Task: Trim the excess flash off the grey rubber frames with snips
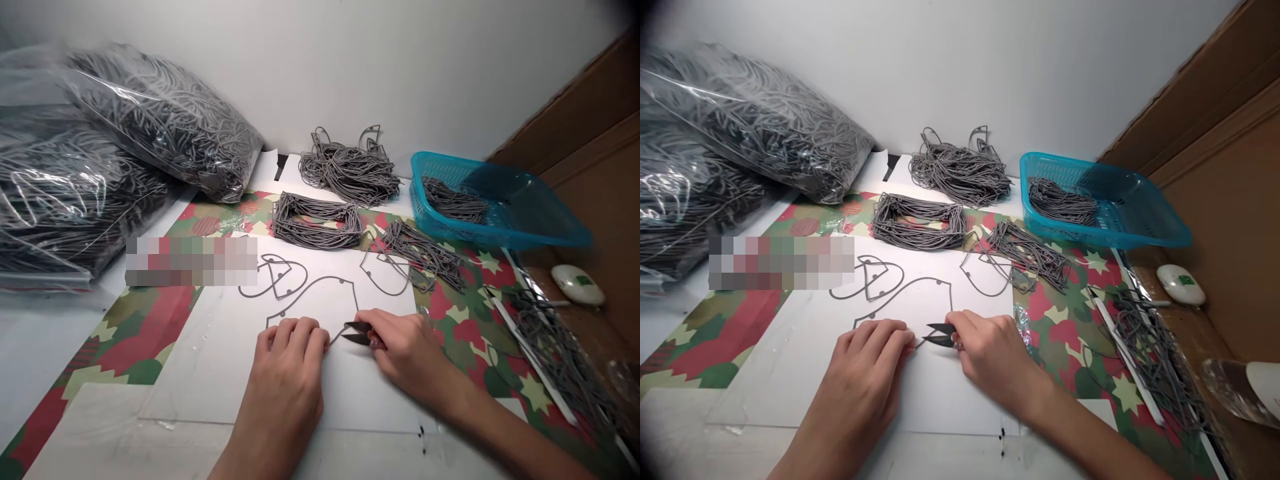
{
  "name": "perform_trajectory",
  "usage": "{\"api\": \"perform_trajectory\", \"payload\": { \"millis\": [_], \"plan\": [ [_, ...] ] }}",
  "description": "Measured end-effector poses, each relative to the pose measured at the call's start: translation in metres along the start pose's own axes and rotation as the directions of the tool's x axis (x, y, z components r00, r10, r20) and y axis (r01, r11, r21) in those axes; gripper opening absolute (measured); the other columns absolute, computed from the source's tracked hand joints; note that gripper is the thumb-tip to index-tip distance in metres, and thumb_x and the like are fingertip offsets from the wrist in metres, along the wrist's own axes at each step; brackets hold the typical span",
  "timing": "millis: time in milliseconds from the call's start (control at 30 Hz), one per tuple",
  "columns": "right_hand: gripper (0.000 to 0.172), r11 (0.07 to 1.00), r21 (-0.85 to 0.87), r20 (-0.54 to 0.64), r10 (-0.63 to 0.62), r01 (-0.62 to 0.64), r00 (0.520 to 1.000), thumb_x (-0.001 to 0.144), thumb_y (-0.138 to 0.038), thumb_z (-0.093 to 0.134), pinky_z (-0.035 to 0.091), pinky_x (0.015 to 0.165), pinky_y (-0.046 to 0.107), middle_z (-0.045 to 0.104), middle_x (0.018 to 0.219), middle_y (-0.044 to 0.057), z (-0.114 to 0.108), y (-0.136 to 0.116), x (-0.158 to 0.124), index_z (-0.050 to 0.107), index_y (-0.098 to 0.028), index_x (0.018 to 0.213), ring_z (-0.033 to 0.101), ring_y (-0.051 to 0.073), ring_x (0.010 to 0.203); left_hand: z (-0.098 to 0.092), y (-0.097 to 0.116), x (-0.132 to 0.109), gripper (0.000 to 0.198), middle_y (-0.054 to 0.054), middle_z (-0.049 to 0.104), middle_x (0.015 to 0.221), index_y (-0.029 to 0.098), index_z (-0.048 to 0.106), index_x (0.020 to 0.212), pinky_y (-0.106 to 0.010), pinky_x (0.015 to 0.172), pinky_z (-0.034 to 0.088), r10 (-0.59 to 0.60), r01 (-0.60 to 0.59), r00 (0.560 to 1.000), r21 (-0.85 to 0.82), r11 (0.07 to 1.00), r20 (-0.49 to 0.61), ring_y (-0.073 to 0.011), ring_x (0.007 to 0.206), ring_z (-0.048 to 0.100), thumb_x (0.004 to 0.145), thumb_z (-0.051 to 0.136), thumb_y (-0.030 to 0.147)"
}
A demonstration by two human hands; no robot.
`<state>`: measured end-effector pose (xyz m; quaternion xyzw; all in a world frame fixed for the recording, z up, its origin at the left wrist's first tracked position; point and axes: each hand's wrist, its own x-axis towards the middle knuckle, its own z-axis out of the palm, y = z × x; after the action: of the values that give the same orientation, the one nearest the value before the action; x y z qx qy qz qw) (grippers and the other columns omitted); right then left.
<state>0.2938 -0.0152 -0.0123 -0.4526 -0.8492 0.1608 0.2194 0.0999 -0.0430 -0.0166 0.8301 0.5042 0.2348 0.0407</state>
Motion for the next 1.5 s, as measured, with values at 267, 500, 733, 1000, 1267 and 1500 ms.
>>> {"api": "perform_trajectory", "payload": {
  "millis": [267,500,733,1000,1267,1500],
  "plan": [
    [0.024,0.972,0.219,-0.108,-0.064,0.087,0.992,0.076,-0.002,0.042,0.036,0.049,0.017,0.049,0.057,-0.006,0.004,-0.013,-0.004,0.054,-0.019,0.090,0.043,0.007,0.046,-0.009,0.004,0.001,0.013,-0.004,0.067,0.091,0.016,0.059,0.100,-0.034,0.078,0.039,-0.010,-0.017,0.992,-0.217,0.976,-0.123,-0.0200,0.085,0.054,0.091,0.054,0.009],
    [0.018,0.960,0.229,-0.249,-0.106,0.164,0.963,0.084,-0.006,0.047,0.045,0.051,0.019,0.061,0.062,-0.003,0.005,-0.020,-0.008,0.055,-0.020,0.092,0.054,0.009,0.049,-0.010,0.002,-0.003,0.019,-0.004,0.066,0.091,0.015,0.058,0.102,-0.032,0.079,0.041,-0.039,-0.018,0.987,-0.350,0.937,-0.157,-0.0184,0.086,0.052,0.087,0.055,0.003],
    [0.015,0.958,0.234,-0.250,-0.104,0.164,0.963,0.086,-0.006,0.051,0.046,0.052,0.019,0.062,0.062,-0.003,0.007,-0.018,-0.007,0.056,-0.018,0.094,0.058,0.009,0.051,-0.014,0.002,-0.002,0.023,-0.001,0.064,0.083,0.019,0.057,0.098,-0.029,0.074,0.042,-0.085,0.039,0.994,-0.511,0.858,-0.067,-0.0166,0.080,0.053,0.086,0.055,0.000],
    [0.029,0.974,0.153,-0.291,-0.116,0.166,0.950,0.098,-0.041,0.047,0.044,0.048,0.020,0.064,0.067,-0.001,0.001,-0.025,0.001,0.050,-0.014,0.108,0.056,0.008,0.050,-0.023,0.005,-0.002,0.014,0.003,0.064,0.081,0.021,0.058,0.093,-0.019,0.066,0.047,-0.261,0.235,0.964,-0.646,0.726,0.058,-0.0102,0.073,0.059,0.090,0.053,0.008],
    [0.028,0.984,0.025,-0.203,-0.169,0.177,0.964,0.103,-0.033,0.034,0.042,0.050,0.021,0.062,0.067,0.001,-0.001,-0.026,0.001,0.051,-0.011,0.107,0.056,0.009,0.054,-0.024,0.004,-0.003,0.010,0.005,0.064,0.077,0.023,0.060,0.086,-0.017,0.064,0.047,-0.329,0.310,0.940,-0.635,0.708,0.091,-0.0090,0.069,0.060,0.090,0.055,0.014],
    [0.029,0.980,-0.044,-0.125,-0.200,0.196,0.972,0.104,-0.029,0.031,0.039,0.048,0.022,0.059,0.064,0.000,0.002,-0.026,-0.002,0.052,-0.010,0.103,0.055,0.010,0.051,-0.025,0.005,-0.003,0.012,0.004,0.067,0.080,0.023,0.062,0.089,-0.018,0.063,0.048,-0.336,0.308,0.938,-0.658,0.687,0.088,-0.0107,0.071,0.061,0.089,0.056,0.013]
  ]
}}
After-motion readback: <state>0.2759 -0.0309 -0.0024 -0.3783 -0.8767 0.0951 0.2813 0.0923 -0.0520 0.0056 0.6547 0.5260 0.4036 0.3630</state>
